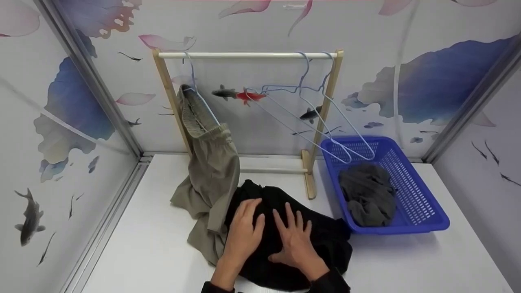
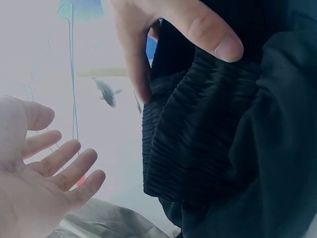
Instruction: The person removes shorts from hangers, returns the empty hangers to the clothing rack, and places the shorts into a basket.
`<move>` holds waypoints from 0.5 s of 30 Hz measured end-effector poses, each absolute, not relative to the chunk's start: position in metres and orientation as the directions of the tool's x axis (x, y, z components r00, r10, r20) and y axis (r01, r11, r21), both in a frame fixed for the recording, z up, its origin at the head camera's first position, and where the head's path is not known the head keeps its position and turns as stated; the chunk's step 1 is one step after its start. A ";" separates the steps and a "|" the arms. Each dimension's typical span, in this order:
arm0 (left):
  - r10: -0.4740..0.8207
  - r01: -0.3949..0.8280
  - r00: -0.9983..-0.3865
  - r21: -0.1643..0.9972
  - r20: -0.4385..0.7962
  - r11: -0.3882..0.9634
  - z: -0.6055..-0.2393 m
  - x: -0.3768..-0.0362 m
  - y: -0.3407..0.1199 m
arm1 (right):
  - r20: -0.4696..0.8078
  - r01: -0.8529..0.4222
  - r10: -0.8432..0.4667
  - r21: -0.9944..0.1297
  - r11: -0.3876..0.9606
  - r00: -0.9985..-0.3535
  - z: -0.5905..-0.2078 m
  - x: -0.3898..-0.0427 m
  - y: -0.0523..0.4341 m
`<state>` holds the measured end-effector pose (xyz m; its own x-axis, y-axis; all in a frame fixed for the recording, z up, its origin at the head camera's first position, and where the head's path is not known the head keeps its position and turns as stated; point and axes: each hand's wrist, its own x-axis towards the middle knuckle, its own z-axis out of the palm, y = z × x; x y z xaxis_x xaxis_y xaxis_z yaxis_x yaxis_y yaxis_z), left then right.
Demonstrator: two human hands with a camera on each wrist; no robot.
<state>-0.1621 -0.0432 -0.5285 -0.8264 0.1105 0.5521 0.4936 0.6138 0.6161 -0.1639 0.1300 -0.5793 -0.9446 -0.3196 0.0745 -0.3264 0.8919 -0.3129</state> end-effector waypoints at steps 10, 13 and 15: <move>0.120 0.498 -0.826 0.612 0.551 0.614 -0.529 -0.163 -0.045 | -0.095 -0.234 -0.265 -0.250 0.939 -0.960 -0.576 -0.189 0.125; 0.121 0.492 -0.832 0.618 0.542 0.614 -0.529 -0.163 -0.046 | -0.125 -0.220 -0.258 -0.256 0.941 -0.958 -0.577 -0.194 0.124; 0.120 0.485 -0.837 0.624 0.534 0.613 -0.530 -0.163 -0.046 | -0.144 -0.212 -0.255 -0.260 0.942 -0.956 -0.577 -0.196 0.123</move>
